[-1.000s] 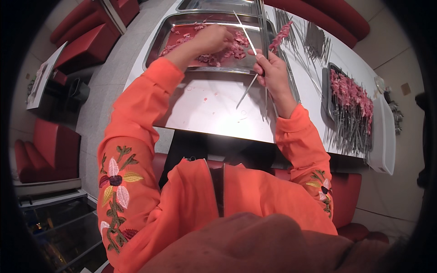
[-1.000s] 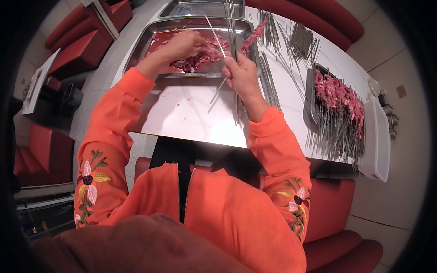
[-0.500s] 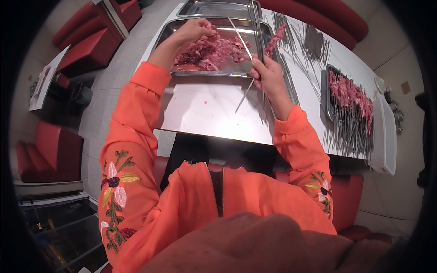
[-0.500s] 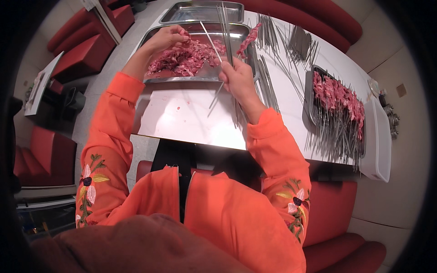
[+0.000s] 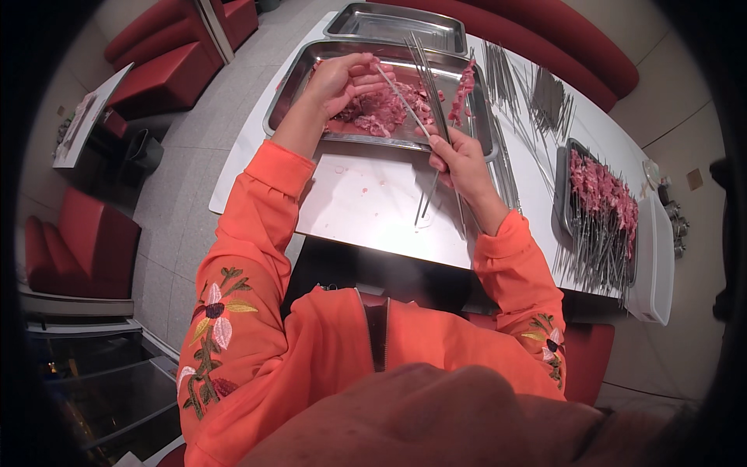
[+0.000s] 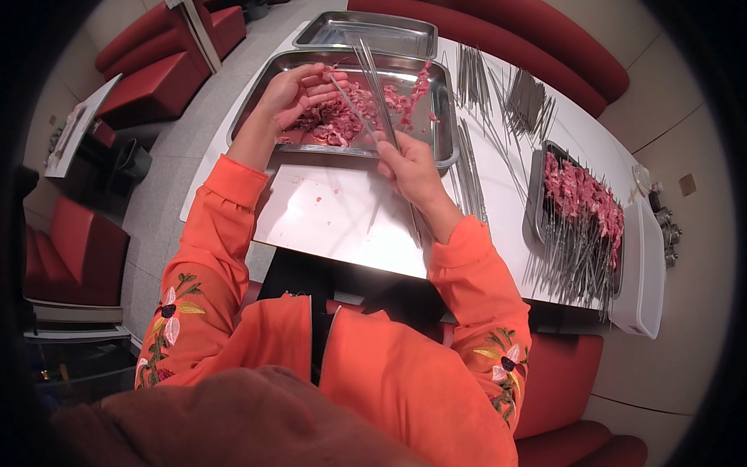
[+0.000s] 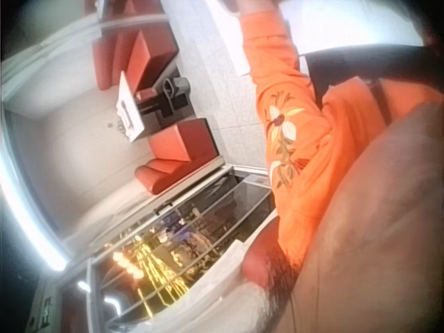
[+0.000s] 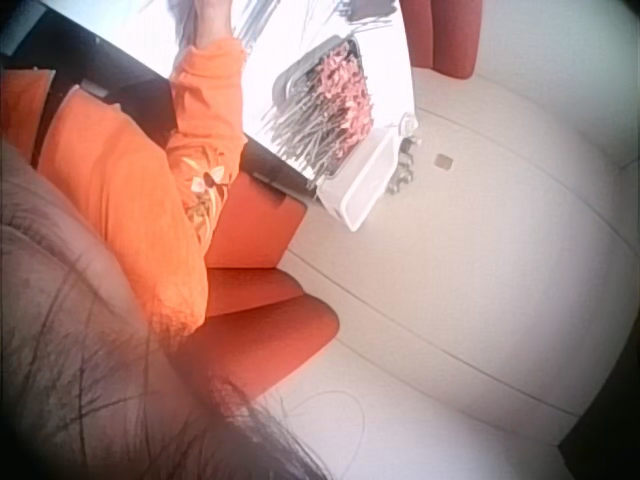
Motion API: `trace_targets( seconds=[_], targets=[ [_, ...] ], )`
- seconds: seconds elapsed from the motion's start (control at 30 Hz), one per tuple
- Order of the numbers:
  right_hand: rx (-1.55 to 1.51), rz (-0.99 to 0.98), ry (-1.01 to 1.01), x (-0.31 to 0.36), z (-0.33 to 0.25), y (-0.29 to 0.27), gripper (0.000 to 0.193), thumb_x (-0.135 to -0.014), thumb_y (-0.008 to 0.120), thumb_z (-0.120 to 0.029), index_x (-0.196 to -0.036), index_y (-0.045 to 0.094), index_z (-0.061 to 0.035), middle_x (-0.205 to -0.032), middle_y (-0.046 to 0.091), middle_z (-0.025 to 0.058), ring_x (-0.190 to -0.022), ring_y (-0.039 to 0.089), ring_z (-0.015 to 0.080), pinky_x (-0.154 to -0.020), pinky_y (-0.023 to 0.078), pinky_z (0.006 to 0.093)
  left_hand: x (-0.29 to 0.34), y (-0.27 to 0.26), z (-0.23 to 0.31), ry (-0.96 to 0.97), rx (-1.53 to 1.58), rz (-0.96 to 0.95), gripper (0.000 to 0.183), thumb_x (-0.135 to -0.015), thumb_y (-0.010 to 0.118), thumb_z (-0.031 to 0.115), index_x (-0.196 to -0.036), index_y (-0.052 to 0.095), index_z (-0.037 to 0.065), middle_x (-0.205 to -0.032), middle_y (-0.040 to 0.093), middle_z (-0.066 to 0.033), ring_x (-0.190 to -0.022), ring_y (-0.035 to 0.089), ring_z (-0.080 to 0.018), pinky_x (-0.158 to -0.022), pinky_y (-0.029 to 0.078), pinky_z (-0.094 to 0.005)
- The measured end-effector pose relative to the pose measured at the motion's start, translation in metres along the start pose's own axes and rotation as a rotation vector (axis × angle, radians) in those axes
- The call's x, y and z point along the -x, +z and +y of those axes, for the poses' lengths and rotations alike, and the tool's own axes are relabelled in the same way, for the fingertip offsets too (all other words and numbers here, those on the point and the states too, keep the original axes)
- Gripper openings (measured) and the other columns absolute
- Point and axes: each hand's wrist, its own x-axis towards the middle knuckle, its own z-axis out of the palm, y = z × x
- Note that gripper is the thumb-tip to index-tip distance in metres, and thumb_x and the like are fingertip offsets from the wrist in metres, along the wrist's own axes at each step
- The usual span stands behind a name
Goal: The person threads small pieces of raw meat onto metal skewers from a tray. Completed skewers are placed into a second tray. The person works continuously, handling the meat and skewers by hand.
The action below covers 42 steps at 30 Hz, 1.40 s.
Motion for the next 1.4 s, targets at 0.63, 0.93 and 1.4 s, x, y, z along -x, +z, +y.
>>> trace_targets(
  seconds=[0.63, 0.93, 1.4],
  targets=[
    [-0.031, 0.038, -0.016, 0.002, 0.004, 0.006, 0.027, -0.092, 0.052, -0.018, -0.112, 0.058, -0.002, -0.057, 0.041, -0.0062, -0.043, 0.031, 0.0001, -0.037, 0.022, 0.0166, 0.003, 0.019, -0.018, 0.159, -0.028, 0.072, 0.019, -0.094, 0.045, 0.011, -0.098, 0.051, -0.006, -0.099, 0.061, -0.0234, -0.093, 0.064, -0.0299, -0.075, 0.056, -0.0326],
    [-0.058, 0.075, -0.056, -0.001, 0.005, 0.004, 0.021, -0.091, 0.051, -0.014, -0.106, 0.058, -0.0006, -0.063, 0.044, -0.0048, -0.049, 0.038, 0.0027, -0.04, 0.025, 0.0185, 0.02, 0.045, -0.037, 0.037, -0.06, -0.053, 0.024, -0.094, 0.046, 0.013, -0.104, 0.05, -0.008, -0.105, 0.059, -0.023, -0.094, 0.064, -0.0283, -0.078, 0.055, -0.0313],
    [-0.066, 0.15, -0.053, -0.004, 0.001, -0.005, 0.02, -0.09, 0.052, -0.015, -0.101, 0.058, 0.0014, -0.058, 0.045, -0.0028, -0.042, 0.035, 0.003, -0.036, 0.027, 0.0188, 0.009, -0.018, -0.004, 0.265, -1.506, -0.037, 0.015, -0.08, 0.064, 0.01, -0.094, 0.066, 0.005, -0.086, 0.062, -0.0096, -0.076, 0.062, -0.0213, -0.067, 0.047, -0.0318]
  ],
)
